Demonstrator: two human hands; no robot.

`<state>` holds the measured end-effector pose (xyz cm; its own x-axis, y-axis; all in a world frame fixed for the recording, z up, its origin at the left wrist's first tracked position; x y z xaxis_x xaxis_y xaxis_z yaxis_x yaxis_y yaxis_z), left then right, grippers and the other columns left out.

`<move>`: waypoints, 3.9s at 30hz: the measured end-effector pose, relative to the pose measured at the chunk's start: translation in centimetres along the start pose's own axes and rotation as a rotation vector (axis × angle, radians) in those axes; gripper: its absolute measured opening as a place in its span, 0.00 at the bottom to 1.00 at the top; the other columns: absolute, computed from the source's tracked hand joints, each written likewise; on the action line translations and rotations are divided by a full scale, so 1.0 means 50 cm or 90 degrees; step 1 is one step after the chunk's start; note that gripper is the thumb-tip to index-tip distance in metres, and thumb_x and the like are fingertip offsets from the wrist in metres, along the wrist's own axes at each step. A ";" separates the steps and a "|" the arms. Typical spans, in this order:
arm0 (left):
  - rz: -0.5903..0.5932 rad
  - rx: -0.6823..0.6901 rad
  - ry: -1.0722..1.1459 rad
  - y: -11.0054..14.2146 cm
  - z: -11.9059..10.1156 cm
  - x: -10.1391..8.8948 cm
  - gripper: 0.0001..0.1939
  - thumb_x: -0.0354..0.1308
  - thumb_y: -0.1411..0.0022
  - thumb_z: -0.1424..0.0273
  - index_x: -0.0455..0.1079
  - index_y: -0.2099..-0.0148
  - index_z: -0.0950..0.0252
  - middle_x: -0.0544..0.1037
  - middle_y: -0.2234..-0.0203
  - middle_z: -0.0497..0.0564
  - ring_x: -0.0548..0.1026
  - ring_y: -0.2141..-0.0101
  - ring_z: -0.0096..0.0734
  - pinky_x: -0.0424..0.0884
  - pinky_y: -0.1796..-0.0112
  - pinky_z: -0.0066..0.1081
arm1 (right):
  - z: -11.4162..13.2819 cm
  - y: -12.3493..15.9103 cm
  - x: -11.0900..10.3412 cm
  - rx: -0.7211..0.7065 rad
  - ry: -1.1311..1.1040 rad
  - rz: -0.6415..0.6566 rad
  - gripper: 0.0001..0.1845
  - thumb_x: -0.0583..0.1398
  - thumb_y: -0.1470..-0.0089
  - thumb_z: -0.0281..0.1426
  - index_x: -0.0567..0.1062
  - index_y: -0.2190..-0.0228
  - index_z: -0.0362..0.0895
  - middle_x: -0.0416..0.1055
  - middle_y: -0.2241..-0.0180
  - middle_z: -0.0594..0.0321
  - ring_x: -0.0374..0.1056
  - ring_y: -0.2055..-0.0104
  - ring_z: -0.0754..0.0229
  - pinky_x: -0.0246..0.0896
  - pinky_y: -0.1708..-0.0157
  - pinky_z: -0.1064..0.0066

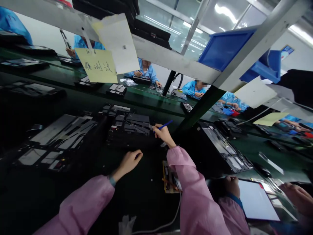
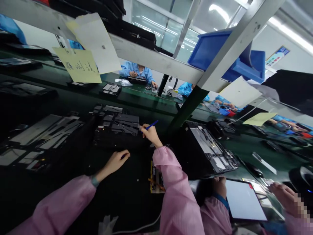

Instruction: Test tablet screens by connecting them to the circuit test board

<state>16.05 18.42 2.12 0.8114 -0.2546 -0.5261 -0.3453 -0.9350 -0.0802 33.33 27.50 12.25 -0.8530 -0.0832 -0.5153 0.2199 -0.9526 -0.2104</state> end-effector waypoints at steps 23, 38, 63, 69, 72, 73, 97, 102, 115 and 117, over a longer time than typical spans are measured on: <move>-0.210 0.234 -0.528 -0.017 -0.108 -0.094 0.26 0.53 0.35 0.68 0.58 0.36 0.62 0.68 0.43 0.59 0.71 0.55 0.46 0.73 0.64 0.38 | -0.055 0.081 -0.026 0.118 -0.002 -0.232 0.10 0.60 0.48 0.38 0.76 0.68 0.46 0.73 0.74 0.65 0.72 0.70 0.62 0.69 0.70 0.73; -0.235 0.237 -0.550 -0.060 -0.132 -0.167 0.21 0.51 0.34 0.66 0.62 0.40 0.64 0.71 0.55 0.60 0.70 0.54 0.46 0.72 0.64 0.36 | 0.004 0.064 -0.010 0.122 -0.219 -0.208 0.17 0.54 0.46 0.44 0.69 0.73 0.43 0.65 0.81 0.67 0.71 0.76 0.64 0.62 0.77 0.77; -0.211 0.188 -0.573 -0.083 -0.151 -0.134 0.21 0.49 0.33 0.60 0.64 0.42 0.64 0.70 0.55 0.61 0.70 0.56 0.45 0.70 0.66 0.35 | -0.087 0.063 -0.001 0.097 -0.021 -0.174 0.16 0.55 0.44 0.42 0.73 0.72 0.44 0.66 0.84 0.69 0.63 0.82 0.65 0.56 0.81 0.77; -0.131 0.225 -0.591 -0.073 -0.124 -0.093 0.31 0.55 0.38 0.56 0.60 0.39 0.68 0.69 0.50 0.66 0.68 0.52 0.52 0.70 0.60 0.40 | -0.120 0.098 0.012 0.223 -0.163 -0.199 0.11 0.61 0.53 0.38 0.75 0.67 0.46 0.72 0.72 0.66 0.70 0.70 0.63 0.70 0.71 0.73; -0.122 0.242 -0.627 -0.068 -0.121 -0.086 0.34 0.58 0.39 0.58 0.57 0.37 0.70 0.66 0.47 0.68 0.67 0.51 0.54 0.69 0.57 0.42 | -0.112 0.098 0.012 0.245 -0.219 -0.205 0.13 0.60 0.53 0.39 0.74 0.67 0.45 0.71 0.73 0.63 0.72 0.68 0.61 0.72 0.69 0.70; -0.124 0.242 -0.635 -0.067 -0.123 -0.086 0.34 0.58 0.39 0.60 0.56 0.37 0.72 0.66 0.47 0.69 0.67 0.51 0.54 0.69 0.57 0.42 | -0.106 0.097 0.009 0.247 -0.236 -0.203 0.13 0.60 0.53 0.40 0.74 0.67 0.44 0.71 0.73 0.62 0.72 0.68 0.61 0.72 0.68 0.69; -0.251 0.188 -0.541 -0.090 -0.166 -0.163 0.33 0.52 0.38 0.51 0.59 0.40 0.71 0.68 0.53 0.65 0.70 0.53 0.52 0.71 0.62 0.39 | -0.072 0.075 0.071 0.074 -0.070 0.052 0.19 0.62 0.49 0.44 0.69 0.79 0.43 0.66 0.87 0.68 0.60 0.86 0.68 0.51 0.85 0.78; -0.266 0.191 -0.571 -0.091 -0.166 -0.163 0.33 0.52 0.38 0.51 0.59 0.41 0.70 0.69 0.53 0.65 0.71 0.55 0.50 0.71 0.63 0.37 | -0.070 0.074 0.073 0.084 -0.086 0.031 0.18 0.63 0.50 0.44 0.70 0.79 0.43 0.65 0.87 0.68 0.60 0.86 0.67 0.51 0.86 0.77; -0.160 0.226 -0.658 -0.067 -0.138 -0.086 0.33 0.56 0.38 0.57 0.60 0.39 0.74 0.70 0.53 0.66 0.70 0.56 0.49 0.70 0.61 0.38 | -0.147 0.105 0.028 0.247 -0.218 -0.196 0.08 0.61 0.54 0.36 0.73 0.72 0.44 0.70 0.76 0.69 0.68 0.75 0.67 0.69 0.76 0.77; -0.136 0.236 -0.671 -0.057 -0.126 -0.068 0.37 0.56 0.39 0.56 0.55 0.34 0.71 0.68 0.47 0.68 0.69 0.54 0.51 0.69 0.60 0.40 | -0.152 0.114 0.038 0.280 -0.257 -0.191 0.07 0.61 0.54 0.33 0.74 0.70 0.44 0.71 0.74 0.68 0.69 0.73 0.67 0.72 0.72 0.74</move>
<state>17.26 20.41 9.49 0.1301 0.3997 -0.9074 -0.5077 -0.7592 -0.4072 36.58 24.13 3.78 -0.9762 0.1819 -0.1182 -0.1946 -0.9751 0.1061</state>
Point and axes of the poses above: each hand's wrist, its own y-axis away from the middle knuckle, its own x-axis out of the palm, z = x × y, the point moved 4 cm from there along -y, towards the middle knuckle
